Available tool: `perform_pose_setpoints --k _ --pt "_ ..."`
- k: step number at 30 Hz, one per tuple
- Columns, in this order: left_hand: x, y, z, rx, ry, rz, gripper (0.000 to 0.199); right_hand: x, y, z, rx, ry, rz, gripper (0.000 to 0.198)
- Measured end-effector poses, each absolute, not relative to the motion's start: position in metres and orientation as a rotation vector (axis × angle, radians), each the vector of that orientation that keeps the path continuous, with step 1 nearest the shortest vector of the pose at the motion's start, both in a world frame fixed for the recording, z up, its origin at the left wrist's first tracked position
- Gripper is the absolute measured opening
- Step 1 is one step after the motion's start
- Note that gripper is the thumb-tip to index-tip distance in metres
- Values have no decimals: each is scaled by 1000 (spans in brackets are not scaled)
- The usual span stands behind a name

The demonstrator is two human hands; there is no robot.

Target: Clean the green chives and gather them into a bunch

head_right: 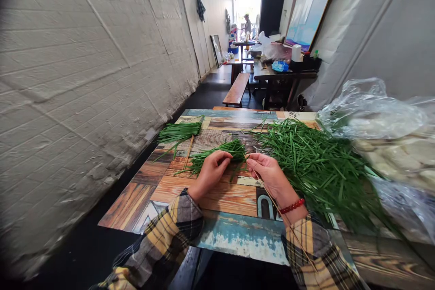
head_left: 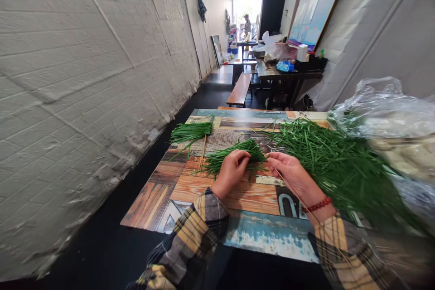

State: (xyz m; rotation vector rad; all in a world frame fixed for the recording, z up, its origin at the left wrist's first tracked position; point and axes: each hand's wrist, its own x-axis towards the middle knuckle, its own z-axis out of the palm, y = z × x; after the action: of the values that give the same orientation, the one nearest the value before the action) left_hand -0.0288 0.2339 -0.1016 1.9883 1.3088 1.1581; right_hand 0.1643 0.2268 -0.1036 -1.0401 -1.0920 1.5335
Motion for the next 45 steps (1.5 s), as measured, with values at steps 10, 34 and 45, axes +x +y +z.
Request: perform_pose_setpoints --k 10,34,45 --pt "-16 230 -109 2534 1464 669 11 161 228 -105 -1055 -1136 1567 40" --pt "-18 233 -90 1282 1081 1104 23 147 220 -103 -1065 -1194 1480 40" --pt "-18 233 -90 1242 1061 1113 25 146 221 -108 -1065 -1197 1503 40"
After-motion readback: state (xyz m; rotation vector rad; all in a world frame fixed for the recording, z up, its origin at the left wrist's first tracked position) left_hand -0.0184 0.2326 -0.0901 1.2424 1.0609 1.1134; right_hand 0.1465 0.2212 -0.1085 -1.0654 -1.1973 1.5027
